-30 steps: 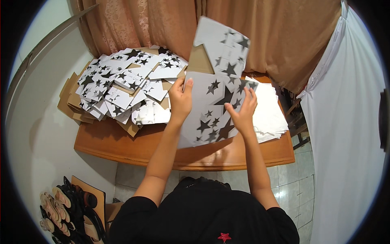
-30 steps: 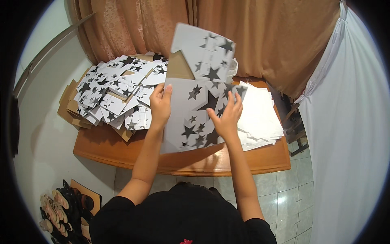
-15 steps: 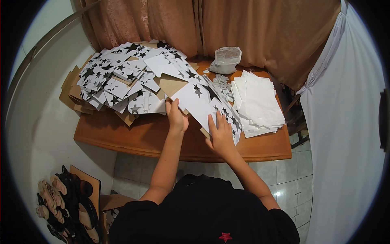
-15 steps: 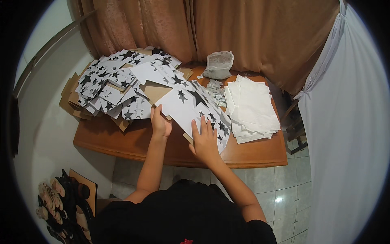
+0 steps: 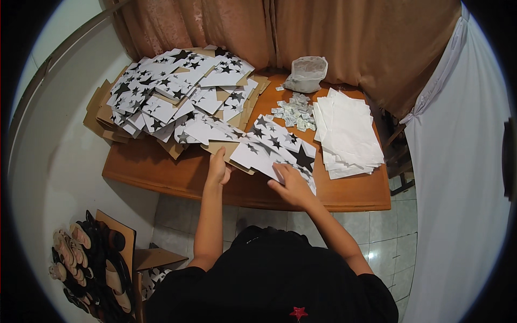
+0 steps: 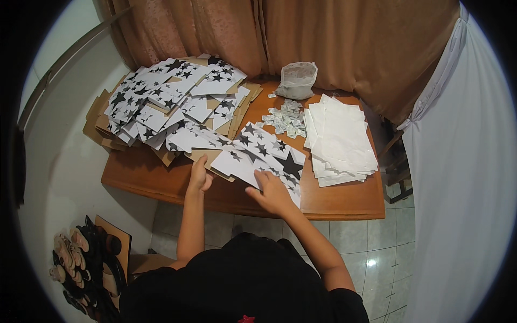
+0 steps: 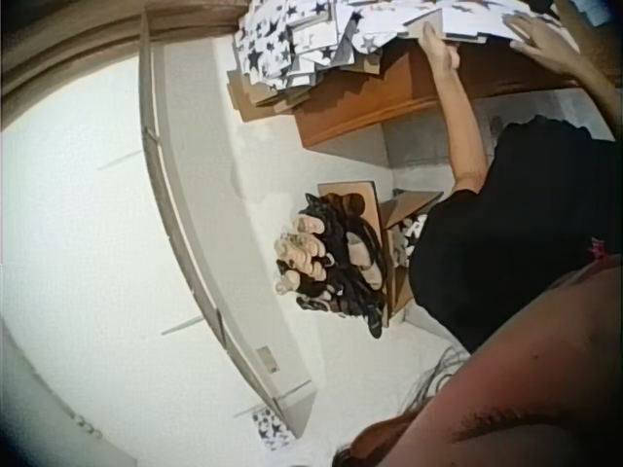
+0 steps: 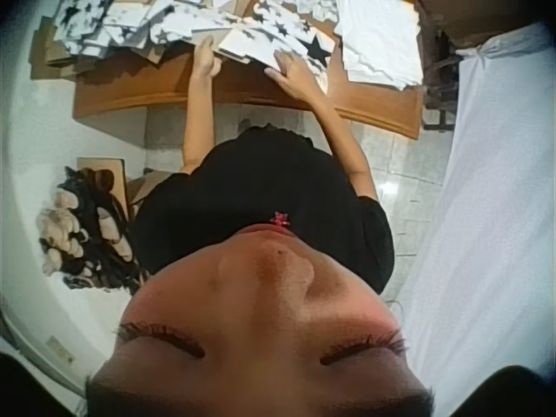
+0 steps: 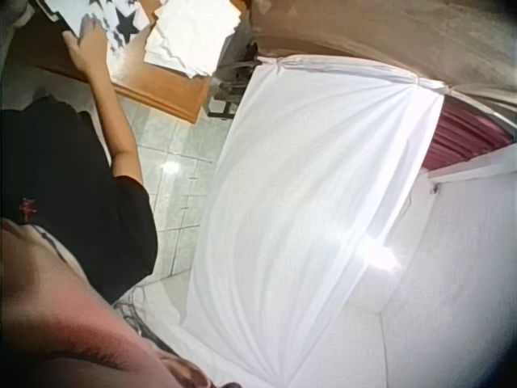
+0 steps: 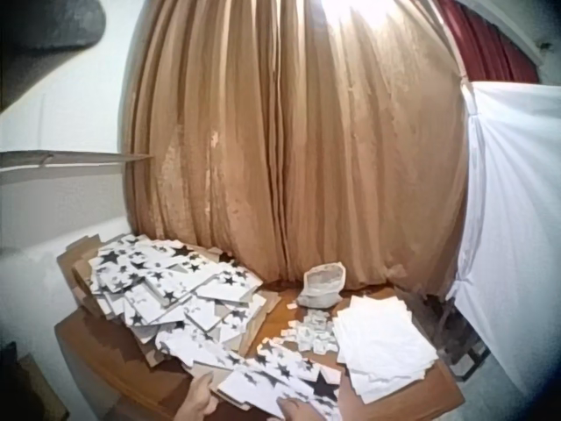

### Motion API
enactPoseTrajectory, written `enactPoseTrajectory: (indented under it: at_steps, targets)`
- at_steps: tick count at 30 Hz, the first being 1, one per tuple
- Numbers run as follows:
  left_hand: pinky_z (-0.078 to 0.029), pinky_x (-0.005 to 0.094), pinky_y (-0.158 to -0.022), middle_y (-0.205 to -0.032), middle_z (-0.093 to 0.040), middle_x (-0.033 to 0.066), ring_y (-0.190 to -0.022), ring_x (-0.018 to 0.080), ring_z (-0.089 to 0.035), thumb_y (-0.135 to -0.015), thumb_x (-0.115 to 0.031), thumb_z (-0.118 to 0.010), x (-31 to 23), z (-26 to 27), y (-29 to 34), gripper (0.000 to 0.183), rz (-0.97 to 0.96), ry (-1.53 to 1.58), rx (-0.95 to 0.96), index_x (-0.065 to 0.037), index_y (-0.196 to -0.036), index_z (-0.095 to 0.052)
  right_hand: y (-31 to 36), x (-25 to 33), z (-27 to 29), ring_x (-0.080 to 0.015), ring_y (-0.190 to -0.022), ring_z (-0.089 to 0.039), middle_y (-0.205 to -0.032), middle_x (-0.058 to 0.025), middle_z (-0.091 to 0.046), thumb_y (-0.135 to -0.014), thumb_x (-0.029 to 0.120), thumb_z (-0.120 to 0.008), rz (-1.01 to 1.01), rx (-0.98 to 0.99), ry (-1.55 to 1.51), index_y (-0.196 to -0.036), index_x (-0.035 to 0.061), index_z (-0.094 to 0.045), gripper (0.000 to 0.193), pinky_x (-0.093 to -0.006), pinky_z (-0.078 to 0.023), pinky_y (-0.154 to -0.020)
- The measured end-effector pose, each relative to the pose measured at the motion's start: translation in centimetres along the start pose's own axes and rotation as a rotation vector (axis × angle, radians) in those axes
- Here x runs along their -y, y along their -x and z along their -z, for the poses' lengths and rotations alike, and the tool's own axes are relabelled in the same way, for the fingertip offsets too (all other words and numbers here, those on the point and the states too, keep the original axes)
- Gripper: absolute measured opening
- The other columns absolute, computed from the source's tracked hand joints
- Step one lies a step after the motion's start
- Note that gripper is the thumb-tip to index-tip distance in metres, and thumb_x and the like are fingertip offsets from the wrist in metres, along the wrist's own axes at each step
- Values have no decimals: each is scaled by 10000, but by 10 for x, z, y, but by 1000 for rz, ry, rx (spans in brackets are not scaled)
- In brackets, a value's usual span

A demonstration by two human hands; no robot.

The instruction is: Folding cardboard flats into shoe boxes, placing tissue paper inside, and stacking them on a shelf.

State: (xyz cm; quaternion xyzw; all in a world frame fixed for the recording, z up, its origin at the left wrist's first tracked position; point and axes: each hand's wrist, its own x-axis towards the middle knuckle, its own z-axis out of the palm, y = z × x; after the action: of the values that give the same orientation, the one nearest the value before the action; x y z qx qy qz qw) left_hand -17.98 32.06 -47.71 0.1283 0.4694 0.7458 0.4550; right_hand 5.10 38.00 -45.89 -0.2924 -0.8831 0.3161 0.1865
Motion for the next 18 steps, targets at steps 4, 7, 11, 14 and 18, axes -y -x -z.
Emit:
enactPoseTrajectory:
  at_steps: [4, 7, 11, 14, 18]
  targets:
    - [-514, 417, -812, -1158, -530, 124, -1042, 240, -557, -929, -147, -387, 3, -23, 18, 337, -78, -17, 83, -10, -1236, -369, -19, -4, 1, -383, -1093, -467, -1183, -234, -478, -829, 331, -583, 32, -54, 12, -1208, -44, -458, 547, -396, -377, -933]
    - [-508, 395, -829, -1160, -523, 126, -1032, 230, -557, -932, -127, -391, 13, -29, 15, 336, -159, -18, 136, -9, -1244, -359, -28, -17, 4, -367, -1014, -521, -1118, -213, -526, -842, 324, -556, 34, -141, -23, -1163, -22, -517, 473, -397, -416, -874]
    - [-510, 345, -812, -1150, -511, 103, -1010, 193, -560, -942, -133, -398, 12, -31, 24, 304, -195, 7, 178, -6, -1218, -389, -34, -11, 37, -348, -893, -582, -911, -169, -634, -808, 216, -599, -96, -243, 93, -970, 46, -657, 242, -411, -462, -788]
    - [-492, 342, -849, -1141, -531, 106, -1039, 193, -550, -939, -117, -408, 19, -32, 32, 286, -210, 69, 131, -3, -1201, -423, -42, -19, 65, -339, -823, -608, -851, -183, -642, -772, 190, -632, -242, -104, 219, -894, 16, -670, 216, -400, -468, -756]
    - [-463, 328, -870, -1109, -553, 96, -1035, 177, -541, -933, -114, -423, 18, -25, 40, 269, -239, 13, 227, 5, -1170, -466, -52, -23, 104, -302, -650, -625, -673, -193, -622, -759, 188, -628, -344, -158, -30, -814, -23, -664, 220, -376, -469, -631]
